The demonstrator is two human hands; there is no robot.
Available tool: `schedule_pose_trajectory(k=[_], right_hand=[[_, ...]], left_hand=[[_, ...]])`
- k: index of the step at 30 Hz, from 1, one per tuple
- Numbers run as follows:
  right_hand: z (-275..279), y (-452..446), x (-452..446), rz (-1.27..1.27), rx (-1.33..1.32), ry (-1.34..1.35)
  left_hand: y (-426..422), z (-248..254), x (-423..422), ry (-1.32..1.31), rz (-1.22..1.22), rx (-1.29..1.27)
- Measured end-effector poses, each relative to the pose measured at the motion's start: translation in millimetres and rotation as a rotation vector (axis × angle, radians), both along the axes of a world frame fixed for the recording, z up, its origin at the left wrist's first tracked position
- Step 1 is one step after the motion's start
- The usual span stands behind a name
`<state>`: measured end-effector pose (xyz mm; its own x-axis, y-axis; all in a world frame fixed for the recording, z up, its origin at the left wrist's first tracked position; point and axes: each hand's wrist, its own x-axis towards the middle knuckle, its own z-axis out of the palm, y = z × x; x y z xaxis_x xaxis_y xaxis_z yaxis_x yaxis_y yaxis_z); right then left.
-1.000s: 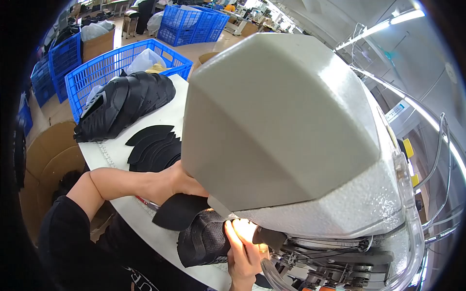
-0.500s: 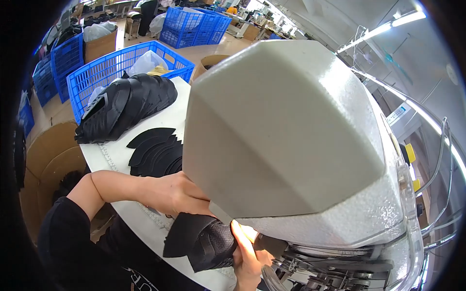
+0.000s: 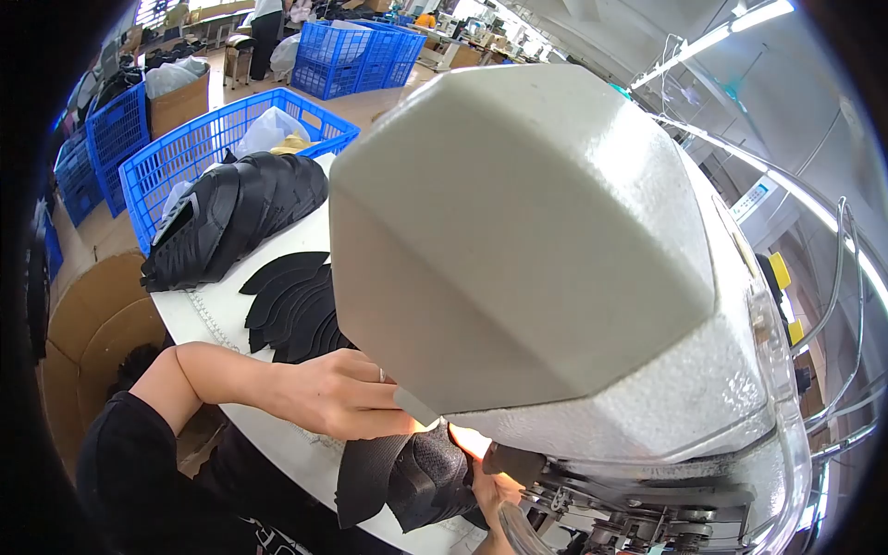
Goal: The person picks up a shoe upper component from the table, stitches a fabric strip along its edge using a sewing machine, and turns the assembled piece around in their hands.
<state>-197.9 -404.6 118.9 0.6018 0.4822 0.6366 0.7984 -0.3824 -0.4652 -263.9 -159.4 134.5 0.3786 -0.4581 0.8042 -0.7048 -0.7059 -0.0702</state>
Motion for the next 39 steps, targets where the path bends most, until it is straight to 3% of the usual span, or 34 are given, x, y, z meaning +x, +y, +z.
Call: schedule_pose_trajectory(k=[5, 7, 9, 15, 17, 20, 23, 24, 27, 29, 31, 34, 37, 39], right_hand=[[8, 2, 6, 0.018, -0.047, -0.103], [1, -13, 11, -0.052, -0.050, 0.057], [-11, -32, 23, -0.092, 0.028, 0.390], [25, -13, 2, 0.009, -0.248, -0.067], [26, -15, -18, 0.055, -0.193, 0.151], [31, 7, -46, 0.183, -0.193, -0.034], [-38, 11, -44, -0.118, -0.171, -0.424], [-24, 20, -47, -0.137, -0.139, -0.528], [-24, 19, -49, -0.041, -0.068, -0.293], [-31, 20, -56, -0.059, 0.009, -0.088], [-20, 29, -54, -0.005, 0.073, -0.148], [-4, 33, -58, -0.003, 0.060, -0.162], [-41, 19, -56, -0.006, 0.218, 0.265], [-38, 19, -51, 0.036, 0.166, 0.004]], left_hand=[[0, 2, 4, -0.024, -0.010, -0.002], [-5, 4, -1, -0.057, 0.024, 0.015], [-16, 1, -6, -0.105, 0.074, -0.007], [-16, -3, -7, -0.076, 0.076, -0.004], [-7, 2, -5, 0.007, 0.007, 0.013], [0, 5, -3, 0.126, -0.037, -0.074], [-2, 1, 1, 0.223, -0.079, -0.267], [-2, 2, 0, 0.253, -0.085, -0.286], [-1, 8, -3, 0.292, -0.090, -0.331], [-5, -2, -3, 0.115, -0.025, -0.185], [-6, 2, -5, -0.045, 0.013, -0.012], [-4, -4, -3, -0.030, -0.026, -0.014], [-5, -6, 0, -0.043, -0.054, -0.042], [-6, -5, 0, -0.047, -0.051, -0.043]])
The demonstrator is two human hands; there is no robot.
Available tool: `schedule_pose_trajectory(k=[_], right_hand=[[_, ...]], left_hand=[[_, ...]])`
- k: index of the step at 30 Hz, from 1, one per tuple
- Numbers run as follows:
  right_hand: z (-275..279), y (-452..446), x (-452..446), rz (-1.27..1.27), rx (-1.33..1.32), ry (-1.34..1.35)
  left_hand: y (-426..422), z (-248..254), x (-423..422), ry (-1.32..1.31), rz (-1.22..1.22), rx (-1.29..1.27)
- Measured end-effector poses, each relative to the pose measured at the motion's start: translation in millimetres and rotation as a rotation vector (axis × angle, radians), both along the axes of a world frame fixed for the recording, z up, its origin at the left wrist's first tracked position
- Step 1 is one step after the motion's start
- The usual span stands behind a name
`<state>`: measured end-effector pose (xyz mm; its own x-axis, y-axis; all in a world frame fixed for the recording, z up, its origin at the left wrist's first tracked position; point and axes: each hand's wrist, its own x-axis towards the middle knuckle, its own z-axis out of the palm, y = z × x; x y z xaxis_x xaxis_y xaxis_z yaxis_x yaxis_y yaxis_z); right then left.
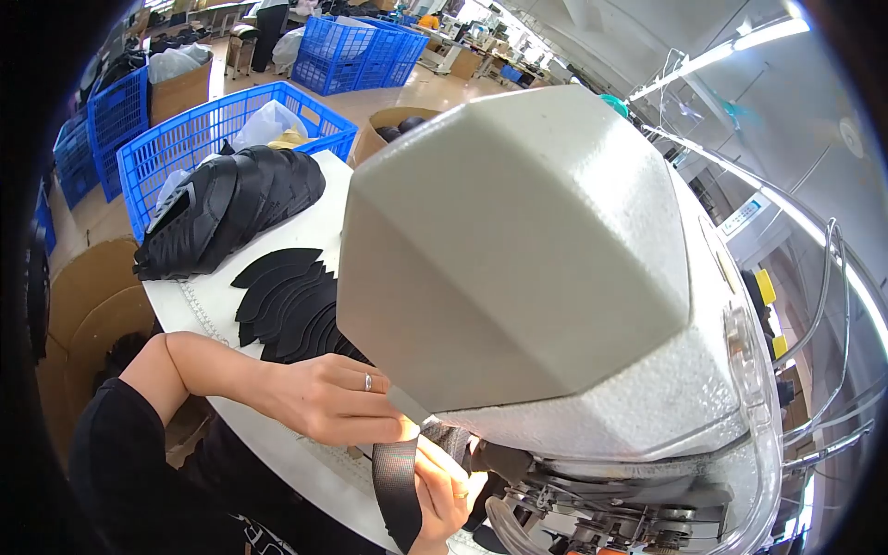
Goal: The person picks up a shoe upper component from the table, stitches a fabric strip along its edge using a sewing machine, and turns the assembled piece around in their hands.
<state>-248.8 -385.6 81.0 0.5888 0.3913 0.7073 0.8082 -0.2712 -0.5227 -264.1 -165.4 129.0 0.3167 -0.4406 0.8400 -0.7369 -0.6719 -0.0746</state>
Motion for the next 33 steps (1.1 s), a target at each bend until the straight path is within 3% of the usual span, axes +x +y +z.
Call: schedule_pose_trajectory(k=[1, 4, 7, 8, 11, 18, 21, 22, 24, 25, 27, 28, 33], right_hand=[[6, 3, 2, 0.012, -0.021, -0.132], [8, 2, 5, 0.054, 0.098, 0.055], [6, -13, 11, 0.059, -0.027, 0.047], [10, -19, 8, -0.017, -0.119, 0.327], [16, -21, 18, 0.074, -0.016, 0.182], [34, -1, 20, 0.029, -0.032, -0.074], [18, -29, 24, 0.115, -0.083, -0.166], [20, -34, 20, 0.073, -0.175, -0.177], [21, -35, 15, 0.026, -0.215, -0.189], [25, -29, 23, 0.084, -0.025, 0.007], [36, -27, 26, 0.163, -0.137, -0.181], [36, -31, 27, 0.135, -0.133, -0.040], [28, -41, 37, 0.133, -0.154, -0.004]], left_hand=[[0, 1, -1, -0.002, 0.003, 0.002], [-3, 4, -6, -0.009, 0.066, 0.040], [-11, 1, -8, -0.034, 0.079, 0.029], [-13, 0, -9, -0.029, 0.092, 0.020], [-18, -1, -12, -0.045, 0.144, 0.023], [-16, 0, -5, 0.008, 0.065, -0.093], [-6, 5, -3, 0.078, 0.078, -0.154], [0, 6, -2, 0.294, 0.066, -0.167], [-7, 8, -5, 0.186, 0.076, -0.157], [-10, 10, -6, 0.127, 0.077, -0.150], [-14, 8, -10, 0.067, 0.131, 0.001], [-16, 6, -10, 0.046, 0.118, 0.010], [-18, 6, -13, 0.016, 0.129, 0.010]])
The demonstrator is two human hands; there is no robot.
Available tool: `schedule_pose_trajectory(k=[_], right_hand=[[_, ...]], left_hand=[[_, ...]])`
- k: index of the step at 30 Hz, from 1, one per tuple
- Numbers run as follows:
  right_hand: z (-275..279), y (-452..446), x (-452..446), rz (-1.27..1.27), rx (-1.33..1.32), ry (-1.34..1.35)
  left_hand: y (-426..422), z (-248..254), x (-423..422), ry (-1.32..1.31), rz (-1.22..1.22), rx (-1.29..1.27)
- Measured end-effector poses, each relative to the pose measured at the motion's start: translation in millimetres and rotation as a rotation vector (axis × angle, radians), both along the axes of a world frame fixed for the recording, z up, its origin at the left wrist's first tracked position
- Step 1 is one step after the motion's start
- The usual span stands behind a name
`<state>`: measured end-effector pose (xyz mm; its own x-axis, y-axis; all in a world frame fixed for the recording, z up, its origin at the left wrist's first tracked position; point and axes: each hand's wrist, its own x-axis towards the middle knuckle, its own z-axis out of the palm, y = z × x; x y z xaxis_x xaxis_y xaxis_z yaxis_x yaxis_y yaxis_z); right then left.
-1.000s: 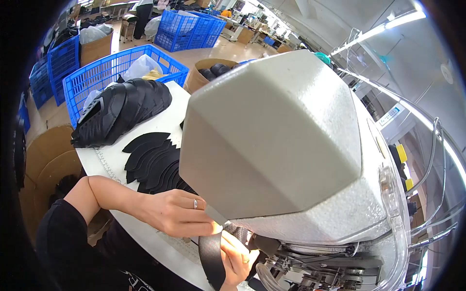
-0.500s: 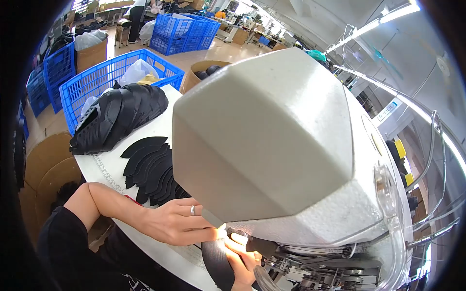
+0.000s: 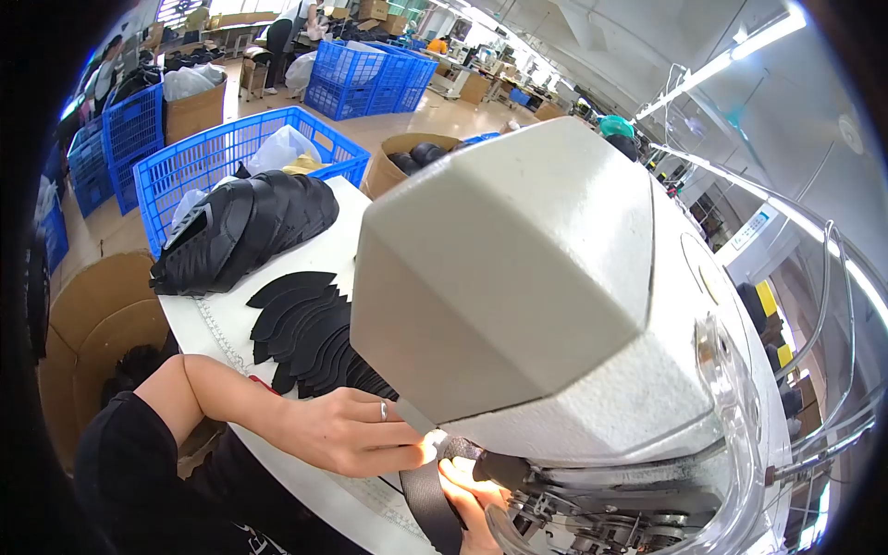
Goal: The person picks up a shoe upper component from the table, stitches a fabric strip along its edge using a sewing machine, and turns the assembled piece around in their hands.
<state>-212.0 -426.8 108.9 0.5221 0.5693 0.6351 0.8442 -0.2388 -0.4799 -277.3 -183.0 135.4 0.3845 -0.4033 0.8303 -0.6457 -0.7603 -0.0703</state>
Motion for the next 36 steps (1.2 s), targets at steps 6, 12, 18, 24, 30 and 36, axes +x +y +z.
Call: schedule_pose_trajectory(k=[6, 12, 18, 24, 30, 36], right_hand=[[-3, -3, 5, -0.019, -0.025, -0.032], [-7, -4, 8, -0.041, -0.035, -0.065], [-9, -12, 8, -0.066, -0.079, -0.146], [-18, -18, 7, -0.101, -0.115, -0.245], [-27, -22, 6, -0.141, -0.155, -0.315], [-31, -21, 6, -0.189, -0.187, -0.385]], left_hand=[[-4, -6, 3, -0.005, 0.021, -0.008], [-1, -9, 6, -0.029, 0.011, -0.013], [-8, -8, 3, -0.095, 0.036, -0.010], [-8, -6, 3, -0.078, 0.035, -0.011], [-9, -7, 4, -0.080, 0.039, -0.014], [-6, -7, 3, -0.060, 0.034, -0.009]])
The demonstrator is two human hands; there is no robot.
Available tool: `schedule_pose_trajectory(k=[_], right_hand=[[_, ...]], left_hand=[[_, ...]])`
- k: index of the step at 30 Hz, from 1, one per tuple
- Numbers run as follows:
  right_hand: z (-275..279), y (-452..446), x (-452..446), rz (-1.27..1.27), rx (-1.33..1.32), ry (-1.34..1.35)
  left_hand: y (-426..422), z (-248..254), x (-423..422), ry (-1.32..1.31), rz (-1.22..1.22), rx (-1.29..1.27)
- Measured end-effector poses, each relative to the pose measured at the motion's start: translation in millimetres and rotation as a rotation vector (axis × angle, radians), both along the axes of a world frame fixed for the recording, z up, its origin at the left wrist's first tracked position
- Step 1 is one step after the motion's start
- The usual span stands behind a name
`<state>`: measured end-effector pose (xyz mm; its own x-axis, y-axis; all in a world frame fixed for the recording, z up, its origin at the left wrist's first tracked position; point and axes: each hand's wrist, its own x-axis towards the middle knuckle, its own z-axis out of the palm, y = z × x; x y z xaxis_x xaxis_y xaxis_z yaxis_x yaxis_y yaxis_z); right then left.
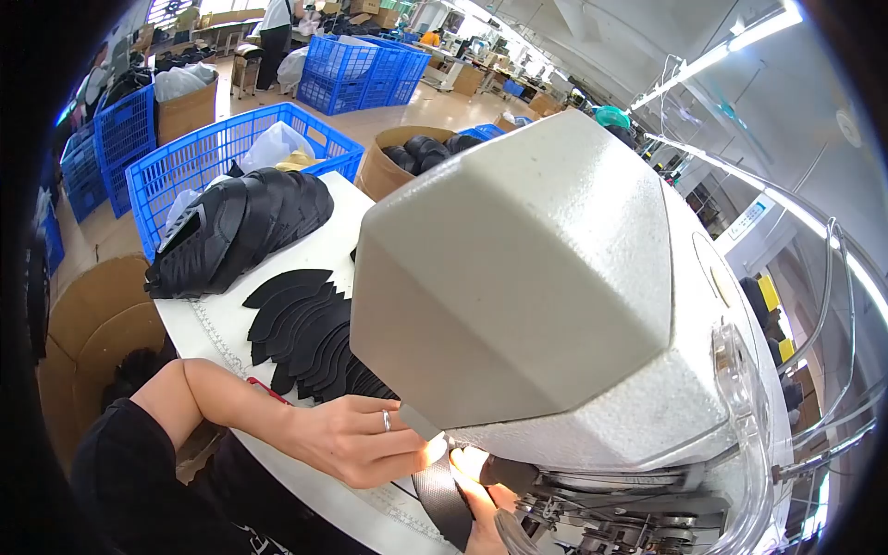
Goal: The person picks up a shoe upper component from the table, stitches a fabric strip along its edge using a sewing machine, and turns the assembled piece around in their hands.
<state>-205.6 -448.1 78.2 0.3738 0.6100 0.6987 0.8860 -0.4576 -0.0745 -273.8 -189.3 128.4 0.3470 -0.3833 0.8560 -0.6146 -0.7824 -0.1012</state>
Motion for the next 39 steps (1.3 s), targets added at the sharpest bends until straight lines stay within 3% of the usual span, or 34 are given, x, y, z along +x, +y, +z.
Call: schedule_pose_trajectory(k=[4, 6, 9, 12, 24, 27, 33, 39], right_hand=[[-1, -1, -1, -0.024, -0.015, -0.039], [4, -4, 5, 0.077, 0.072, 0.026], [4, -3, -1, 0.050, -0.020, -0.011], [-13, -5, 5, 0.053, 0.064, 0.078], [7, 17, -8, 0.091, 0.139, 0.132], [8, 17, -8, 0.067, 0.143, 0.160], [29, 28, -16, 0.085, 0.136, 0.039], [2, 26, -11, 0.046, 0.158, -0.072]], left_hand=[[8, 2, 2, 0.130, -0.080, -0.095], [6, 3, 2, 0.064, -0.046, -0.035], [0, 2, 0, -0.028, 0.007, 0.000], [-1, 1, 1, -0.044, 0.016, -0.001], [1, 1, 3, -0.052, -0.006, -0.030], [8, 0, 3, 0.046, -0.036, -0.041], [-2, 0, 1, -0.034, 0.010, -0.043], [-2, 1, 0, -0.019, 0.030, -0.025]])
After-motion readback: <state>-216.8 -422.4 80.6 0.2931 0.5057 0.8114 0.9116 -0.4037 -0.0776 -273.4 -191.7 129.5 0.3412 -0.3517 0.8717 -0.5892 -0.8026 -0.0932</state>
